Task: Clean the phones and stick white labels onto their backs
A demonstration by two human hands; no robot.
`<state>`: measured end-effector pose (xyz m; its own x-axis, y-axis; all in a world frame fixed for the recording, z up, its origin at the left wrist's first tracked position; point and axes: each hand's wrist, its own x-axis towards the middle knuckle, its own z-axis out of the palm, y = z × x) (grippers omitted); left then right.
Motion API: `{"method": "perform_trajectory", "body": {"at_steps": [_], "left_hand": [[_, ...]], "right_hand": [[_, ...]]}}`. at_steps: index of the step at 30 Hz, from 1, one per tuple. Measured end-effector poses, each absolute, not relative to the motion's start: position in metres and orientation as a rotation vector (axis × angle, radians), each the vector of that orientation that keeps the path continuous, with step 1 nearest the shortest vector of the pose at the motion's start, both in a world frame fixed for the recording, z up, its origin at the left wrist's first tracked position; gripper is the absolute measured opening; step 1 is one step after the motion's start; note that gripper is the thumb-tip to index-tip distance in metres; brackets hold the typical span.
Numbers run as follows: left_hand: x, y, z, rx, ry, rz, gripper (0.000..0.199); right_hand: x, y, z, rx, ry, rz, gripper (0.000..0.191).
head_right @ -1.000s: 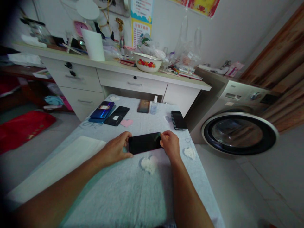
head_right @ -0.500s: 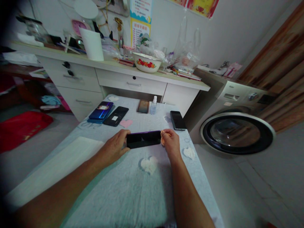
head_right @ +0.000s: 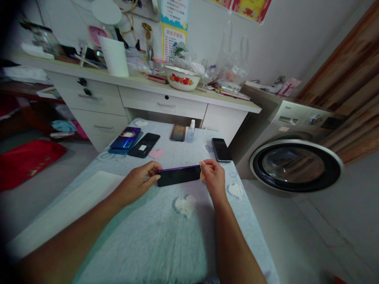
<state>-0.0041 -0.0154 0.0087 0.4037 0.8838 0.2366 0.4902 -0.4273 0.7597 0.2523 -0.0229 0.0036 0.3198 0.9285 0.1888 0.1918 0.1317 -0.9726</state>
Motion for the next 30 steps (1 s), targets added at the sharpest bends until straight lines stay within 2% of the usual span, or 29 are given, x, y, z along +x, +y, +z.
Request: {"method": "perform_trajectory", "body": {"at_steps": [5, 13, 30], "left_hand": [[-0.006, -0.01, 0.006, 1.719, 1.094, 0.88, 0.012], [-0.004, -0.011, 0.008, 1.576, 1.093, 0.867, 0.015], [-0.006, -0.009, 0.0, 1.588, 1.112, 0.836, 0.017]], "right_hand": [[0.25, -0.026, 0.005, -1.462, -1.263, 0.583, 0.028], [0.245, -0.031, 0.012, -1.455, -1.676, 0.018, 0.012], [0.205, -0.042, 0.026, -1.344, -2.074, -0.011, 0.013]]}}
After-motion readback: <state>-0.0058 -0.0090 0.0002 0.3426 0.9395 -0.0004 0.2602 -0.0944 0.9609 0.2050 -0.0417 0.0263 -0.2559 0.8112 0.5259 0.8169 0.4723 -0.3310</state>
